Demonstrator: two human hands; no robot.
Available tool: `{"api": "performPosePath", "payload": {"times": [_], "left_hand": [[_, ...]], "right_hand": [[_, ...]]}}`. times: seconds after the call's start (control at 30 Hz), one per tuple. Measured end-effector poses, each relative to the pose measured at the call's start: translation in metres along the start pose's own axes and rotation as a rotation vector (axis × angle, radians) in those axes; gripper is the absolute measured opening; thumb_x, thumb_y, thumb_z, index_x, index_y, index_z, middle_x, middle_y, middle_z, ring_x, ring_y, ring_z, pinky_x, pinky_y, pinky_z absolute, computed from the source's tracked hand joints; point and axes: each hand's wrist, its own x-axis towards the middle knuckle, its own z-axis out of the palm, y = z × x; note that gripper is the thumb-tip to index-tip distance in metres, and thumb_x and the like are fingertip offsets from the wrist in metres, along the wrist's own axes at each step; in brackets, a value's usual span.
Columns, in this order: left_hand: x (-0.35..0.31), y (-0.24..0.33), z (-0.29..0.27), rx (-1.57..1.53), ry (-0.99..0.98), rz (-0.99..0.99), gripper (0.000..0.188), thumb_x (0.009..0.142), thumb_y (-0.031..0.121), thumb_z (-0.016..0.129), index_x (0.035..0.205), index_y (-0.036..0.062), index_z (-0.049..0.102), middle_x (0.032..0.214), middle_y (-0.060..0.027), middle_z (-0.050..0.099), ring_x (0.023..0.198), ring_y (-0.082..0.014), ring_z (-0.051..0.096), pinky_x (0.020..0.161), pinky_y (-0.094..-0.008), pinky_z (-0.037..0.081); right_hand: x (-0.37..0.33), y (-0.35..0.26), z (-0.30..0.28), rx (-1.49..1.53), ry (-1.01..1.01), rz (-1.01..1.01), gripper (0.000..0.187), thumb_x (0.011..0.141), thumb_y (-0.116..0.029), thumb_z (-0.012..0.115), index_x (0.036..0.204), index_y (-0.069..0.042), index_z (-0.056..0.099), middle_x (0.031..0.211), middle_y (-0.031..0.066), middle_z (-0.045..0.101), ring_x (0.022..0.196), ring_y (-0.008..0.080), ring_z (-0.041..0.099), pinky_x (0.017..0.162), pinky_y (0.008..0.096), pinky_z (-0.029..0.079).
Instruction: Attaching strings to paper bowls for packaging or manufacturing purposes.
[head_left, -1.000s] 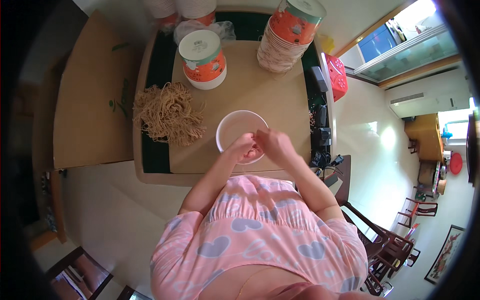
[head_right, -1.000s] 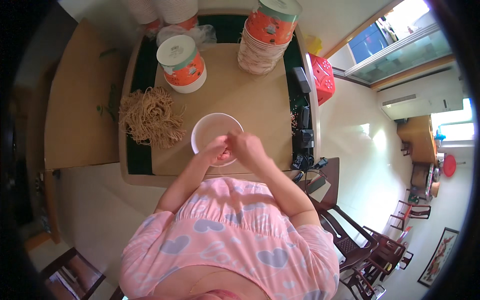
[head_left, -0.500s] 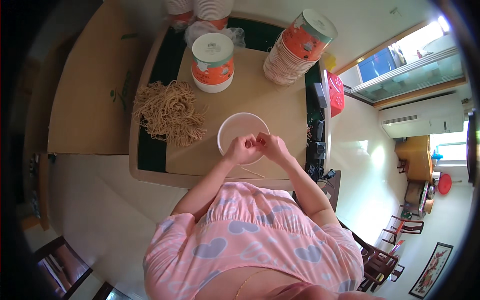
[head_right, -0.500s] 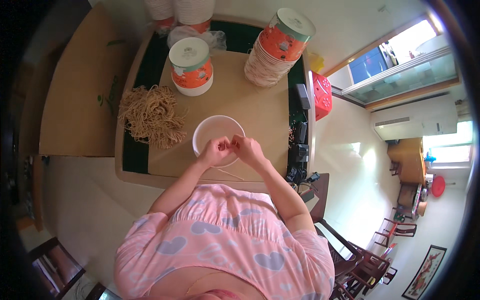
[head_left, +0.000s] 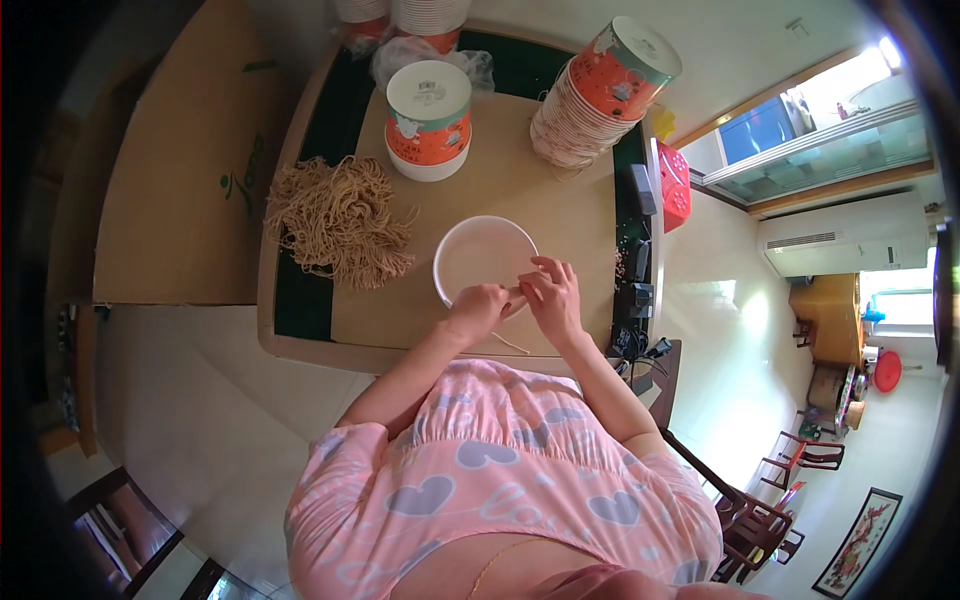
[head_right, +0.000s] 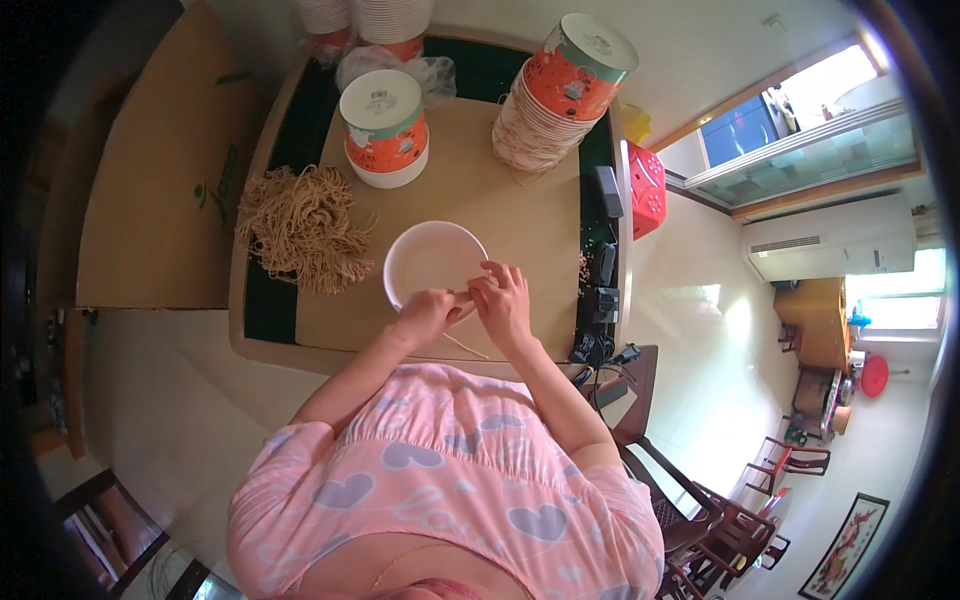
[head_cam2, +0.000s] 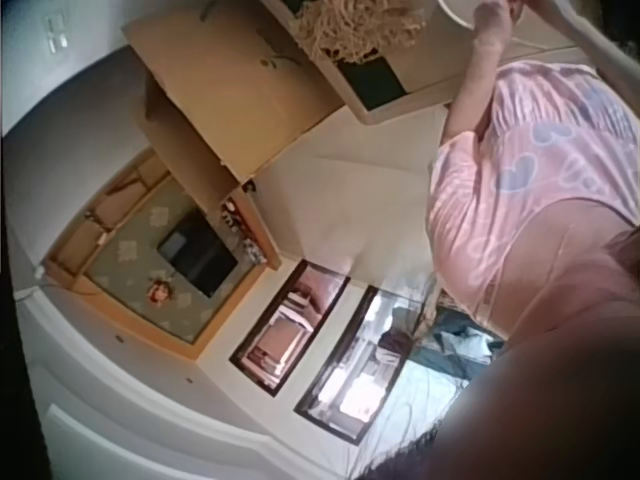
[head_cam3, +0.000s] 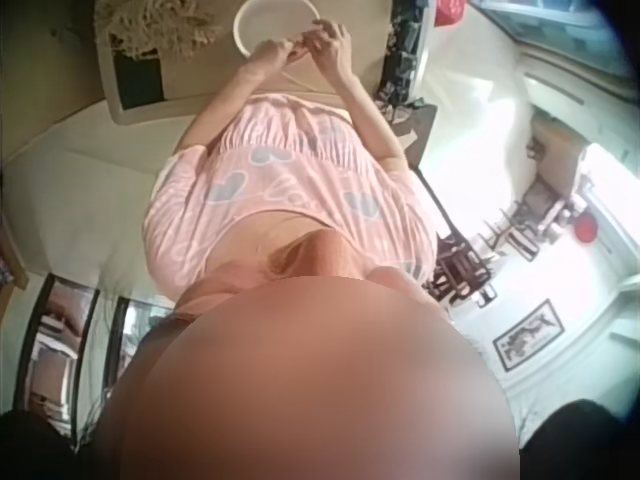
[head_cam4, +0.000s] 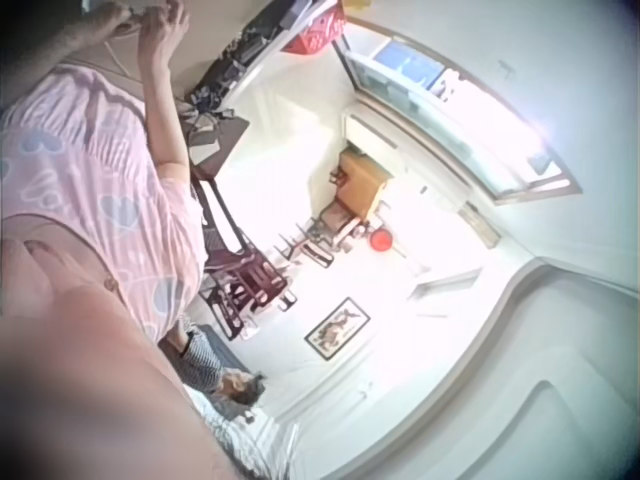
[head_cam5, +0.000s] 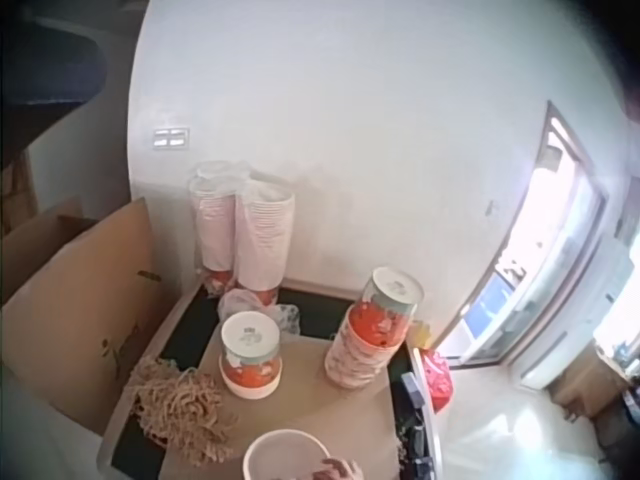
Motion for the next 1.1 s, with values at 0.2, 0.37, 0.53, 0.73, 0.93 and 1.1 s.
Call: {"api": "performPosePath", "payload": {"times": [0.2, 0.37, 0.53, 0.73, 0.93, 1.1], "left_hand": [[0.005, 0.004, 0.004, -0.115, 0.109, -0.05, 0.012, 0.083, 0.016, 0.063, 0.092, 0.0077, 0.063, 0.083, -0.0148, 0.062, 0.07, -0.0327, 0.062, 0.062, -0.0415, 0.05], [0.01, 0.001, 0.012, -0.349, 0.256, -0.108, 0.01, 0.086, 0.014, 0.061, 0.088, 0.0045, 0.064, 0.074, -0.0107, 0.061, 0.062, -0.026, 0.062, 0.058, -0.0373, 0.049], [0.017, -0.013, 0.002, -1.105, -0.134, -0.646, 0.014, 0.093, 0.015, 0.056, 0.09, 0.0036, 0.064, 0.075, 0.0026, 0.057, 0.057, -0.0036, 0.049, 0.043, -0.0173, 0.032], [0.019, -0.019, 0.006, -1.404, -0.141, -0.775, 0.013, 0.092, 0.016, 0.057, 0.091, 0.0058, 0.064, 0.076, 0.0025, 0.058, 0.054, -0.0036, 0.045, 0.041, -0.017, 0.027], [0.019, -0.017, 0.002, -1.405, -0.134, -0.772, 0.011, 0.089, 0.013, 0.06, 0.094, 0.0056, 0.065, 0.076, 0.0026, 0.059, 0.054, -0.0031, 0.044, 0.042, -0.017, 0.028], [0.019, -0.011, 0.004, -1.218, -0.041, -0.718, 0.009, 0.087, 0.012, 0.063, 0.09, 0.0045, 0.068, 0.07, 0.0025, 0.059, 0.054, -0.0039, 0.046, 0.042, -0.0186, 0.031]], "right_hand": [[0.006, 0.017, 0.005, 0.219, -0.114, 0.089, 0.009, 0.075, -0.007, 0.068, 0.083, -0.006, 0.065, 0.089, 0.0099, 0.06, 0.087, 0.0304, 0.056, 0.075, 0.0386, 0.047], [0.0, 0.02, 0.008, 0.291, -0.088, 0.131, 0.008, 0.076, -0.007, 0.068, 0.083, -0.006, 0.065, 0.088, 0.0104, 0.06, 0.086, 0.0302, 0.056, 0.075, 0.038, 0.047], [-0.011, 0.016, 0.01, 0.334, -0.045, 0.168, 0.009, 0.08, -0.006, 0.067, 0.089, -0.004, 0.067, 0.09, 0.0107, 0.063, 0.085, 0.0275, 0.06, 0.074, 0.0347, 0.048], [-0.021, 0.001, 0.017, 0.352, 0.087, 0.178, 0.011, 0.08, -0.004, 0.066, 0.09, -0.006, 0.069, 0.092, 0.0095, 0.063, 0.086, 0.0278, 0.059, 0.074, 0.0361, 0.049], [-0.025, 0.004, 0.019, 0.304, 0.105, 0.126, 0.017, 0.081, -0.002, 0.064, 0.097, -0.006, 0.069, 0.095, 0.0102, 0.063, 0.087, 0.0282, 0.059, 0.074, 0.0365, 0.049], [-0.02, 0.008, 0.014, 0.338, 0.058, 0.149, 0.016, 0.082, -0.004, 0.066, 0.097, -0.005, 0.068, 0.094, 0.0114, 0.061, 0.082, 0.0254, 0.059, 0.071, 0.0331, 0.049]]}}
